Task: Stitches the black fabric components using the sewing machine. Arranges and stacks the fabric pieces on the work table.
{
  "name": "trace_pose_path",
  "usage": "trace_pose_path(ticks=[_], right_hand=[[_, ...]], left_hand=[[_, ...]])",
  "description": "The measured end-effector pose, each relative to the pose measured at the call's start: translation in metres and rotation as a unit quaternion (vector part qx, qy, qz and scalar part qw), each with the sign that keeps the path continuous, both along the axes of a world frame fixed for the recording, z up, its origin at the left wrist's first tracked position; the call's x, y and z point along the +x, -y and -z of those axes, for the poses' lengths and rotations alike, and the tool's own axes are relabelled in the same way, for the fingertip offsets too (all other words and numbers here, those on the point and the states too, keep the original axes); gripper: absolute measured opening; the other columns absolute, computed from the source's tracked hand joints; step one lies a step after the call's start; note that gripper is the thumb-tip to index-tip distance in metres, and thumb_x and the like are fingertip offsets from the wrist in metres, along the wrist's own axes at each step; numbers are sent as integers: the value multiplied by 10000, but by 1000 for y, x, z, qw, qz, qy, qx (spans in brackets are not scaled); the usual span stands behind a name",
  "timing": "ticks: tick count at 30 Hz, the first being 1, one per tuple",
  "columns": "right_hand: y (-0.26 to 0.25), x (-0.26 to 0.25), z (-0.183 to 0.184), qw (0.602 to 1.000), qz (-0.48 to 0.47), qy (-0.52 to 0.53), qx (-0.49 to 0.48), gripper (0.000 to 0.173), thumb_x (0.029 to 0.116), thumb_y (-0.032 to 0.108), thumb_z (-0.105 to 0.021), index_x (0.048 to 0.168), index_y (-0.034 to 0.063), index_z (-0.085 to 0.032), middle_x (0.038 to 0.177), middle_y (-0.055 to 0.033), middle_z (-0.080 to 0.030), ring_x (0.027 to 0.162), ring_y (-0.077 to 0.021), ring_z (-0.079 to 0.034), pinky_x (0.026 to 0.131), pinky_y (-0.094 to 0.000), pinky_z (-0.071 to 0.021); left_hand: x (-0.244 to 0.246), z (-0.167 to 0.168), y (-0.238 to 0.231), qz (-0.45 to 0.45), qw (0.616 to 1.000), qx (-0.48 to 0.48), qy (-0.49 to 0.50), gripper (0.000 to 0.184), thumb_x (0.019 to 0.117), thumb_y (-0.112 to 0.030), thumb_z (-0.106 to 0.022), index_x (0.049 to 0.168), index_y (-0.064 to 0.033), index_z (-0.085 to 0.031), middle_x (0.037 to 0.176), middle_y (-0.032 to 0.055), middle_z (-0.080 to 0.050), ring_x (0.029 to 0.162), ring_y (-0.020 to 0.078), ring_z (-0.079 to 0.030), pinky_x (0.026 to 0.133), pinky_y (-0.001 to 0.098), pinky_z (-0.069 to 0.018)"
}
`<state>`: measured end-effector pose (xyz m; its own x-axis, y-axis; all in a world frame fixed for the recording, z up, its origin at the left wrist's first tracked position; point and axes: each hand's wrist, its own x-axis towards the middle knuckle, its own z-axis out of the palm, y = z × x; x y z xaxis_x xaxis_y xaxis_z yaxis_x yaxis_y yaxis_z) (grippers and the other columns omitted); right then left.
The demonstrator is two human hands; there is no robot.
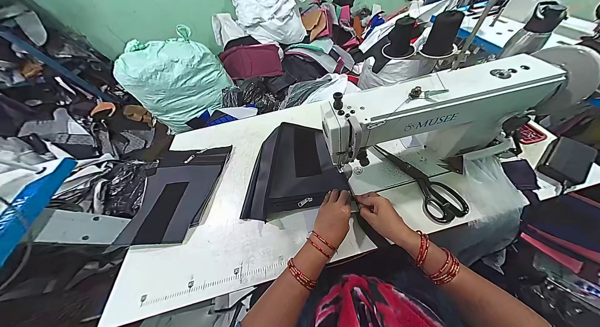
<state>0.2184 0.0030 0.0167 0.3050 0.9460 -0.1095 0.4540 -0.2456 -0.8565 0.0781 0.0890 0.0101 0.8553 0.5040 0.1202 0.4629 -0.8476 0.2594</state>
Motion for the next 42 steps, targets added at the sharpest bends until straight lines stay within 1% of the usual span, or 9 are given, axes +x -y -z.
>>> trace_pose_path(ticks=[3, 9, 14, 20, 29, 34, 36, 40, 42], right_hand=[[2, 1, -1, 1000, -9, 4, 6, 321, 960, -14, -526, 1224, -72, -700, 1164, -246, -680, 1050, -250, -651, 926, -324, -509], [2, -4, -3, 998, -30, 55, 3, 367, 943, -27, -518, 1268, -57, -685, 1139, -254, -664, 1008, -272, -634, 898, -336, -503], [1, -3, -5, 996, -42, 77, 1, 362, 943, -37, -505, 1250, -63, -695, 1124, -267, -664, 1007, -300, -640, 899, -354, -505], [4, 2, 4, 1000, -12, -13, 22, 379, 952, -1, -484, 1275, -65, -670, 1162, -226, -676, 983, -193, -639, 872, -284, -501], [1, -16, -6, 988, -66, 136, -36, 389, 964, -36, -466, 1303, -83, -651, 1164, -290, -625, 1072, -355, -629, 953, -394, -506], [-2, -33, -12, 962, -100, 225, -118, 374, 994, -65, -459, 1348, -131, -561, 1282, -310, -548, 1066, -385, -655, 908, -412, -551], [-2, -35, -12, 960, -98, 235, -116, 347, 983, -74, -473, 1304, -143, -587, 1296, -320, -547, 1068, -391, -661, 898, -414, -559], [-2, -35, -9, 959, -93, 245, -109, 294, 977, -86, -470, 1206, -143, -645, 1327, -348, -539, 1101, -407, -663, 905, -415, -567], [-2, -36, -13, 956, -102, 240, -131, 290, 972, -97, -463, 1193, -145, -644, 1355, -354, -517, 1133, -412, -648, 926, -420, -557]], left_hand=[[1, -3, 1, -3, 1000, -12, -22, 392, 874, 105, -576, 1250, 73, -682, 1387, 227, -624, 1341, 408, -567, 1108, 522, -464], [-12, 15, -7, 40, 992, -13, 119, 373, 794, 110, -623, 1148, 80, -735, 1251, 250, -701, 1251, 440, -633, 1076, 530, -497], [-14, 17, -8, 47, 989, -25, 136, 342, 818, 97, -611, 1134, 86, -740, 1259, 258, -696, 1261, 447, -626, 1085, 552, -485], [-14, 22, -7, 44, 988, 1, 149, 357, 803, 87, -609, 1136, 85, -737, 1239, 245, -709, 1230, 436, -650, 1062, 549, -505], [-15, 16, -9, 56, 990, -12, 128, 336, 805, 58, -606, 1110, 96, -741, 1261, 251, -697, 1253, 444, -632, 1068, 540, -501], [-24, -13, -29, 53, 980, -167, 91, 437, 846, -144, -520, 1163, 61, -737, 1297, 214, -690, 1301, 363, -612, 1106, 473, -464], [-20, -19, -40, 46, 976, -189, 102, 477, 854, -72, -482, 1266, 44, -694, 1354, 216, -647, 1254, 343, -635, 1049, 461, -505], [5, -23, -44, 81, 995, -62, -11, 560, 849, 59, -545, 1391, -48, -637, 1547, 110, -520, 1175, 372, -669, 884, 506, -571], [20, -33, -41, 104, 983, -43, -143, 562, 912, 66, -552, 1462, -46, -559, 1594, 105, -461, 1249, 404, -603, 921, 515, -543]])
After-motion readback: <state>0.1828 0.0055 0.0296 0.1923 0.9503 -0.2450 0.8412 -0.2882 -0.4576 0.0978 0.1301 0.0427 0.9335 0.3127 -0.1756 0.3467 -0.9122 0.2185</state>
